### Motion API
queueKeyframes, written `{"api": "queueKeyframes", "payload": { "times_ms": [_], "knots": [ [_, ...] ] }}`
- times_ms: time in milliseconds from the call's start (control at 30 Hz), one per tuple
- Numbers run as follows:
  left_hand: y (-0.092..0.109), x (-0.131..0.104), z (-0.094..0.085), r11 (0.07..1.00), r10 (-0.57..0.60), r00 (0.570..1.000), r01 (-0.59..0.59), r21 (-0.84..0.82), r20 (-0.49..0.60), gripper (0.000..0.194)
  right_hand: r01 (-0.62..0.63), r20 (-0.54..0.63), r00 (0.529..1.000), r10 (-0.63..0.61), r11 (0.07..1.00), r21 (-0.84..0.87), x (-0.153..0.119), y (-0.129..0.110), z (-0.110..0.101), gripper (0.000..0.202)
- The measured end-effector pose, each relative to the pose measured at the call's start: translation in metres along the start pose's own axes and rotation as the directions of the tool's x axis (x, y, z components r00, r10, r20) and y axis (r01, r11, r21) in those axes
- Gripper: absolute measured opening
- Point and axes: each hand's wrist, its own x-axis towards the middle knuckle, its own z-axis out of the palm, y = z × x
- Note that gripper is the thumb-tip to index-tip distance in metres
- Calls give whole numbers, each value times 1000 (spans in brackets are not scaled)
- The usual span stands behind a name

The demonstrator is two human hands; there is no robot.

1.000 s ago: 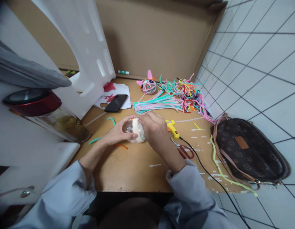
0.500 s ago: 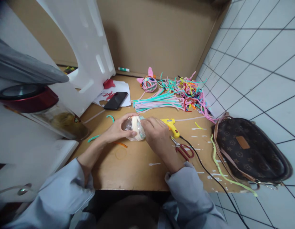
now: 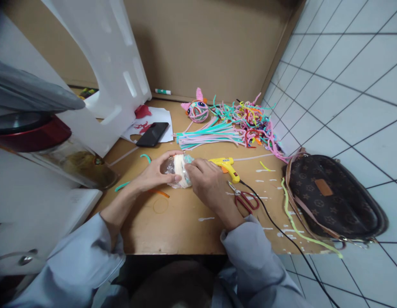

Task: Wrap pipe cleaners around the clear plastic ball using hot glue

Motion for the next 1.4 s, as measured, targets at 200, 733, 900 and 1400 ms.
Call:
{"api": "queueKeyframes", "payload": {
  "times_ms": [200, 733, 900, 1400],
  "knots": [
    [-2, 0, 0, 1000, 24, 1000, -24, 14, -8, 81, 32, -24, 999, -33, 999, -23, 2, -5, -1, 21],
    [2, -1, 0, 998, -3, 1000, 4, 57, -24, 77, 46, -4, 999, -47, 996, -78, -1, -5, 4, 19],
    [1, -1, 0, 999, 2, 1000, -2, 44, -5, 76, 12, 23, 1000, -10, 996, -90, -1, -6, 4, 22],
    [0, -2, 2, 1000, 31, 998, -32, 0, 51, 78, 6, 11, 1000, -5, 997, -75, -2, -4, 5, 22]
  ]
}}
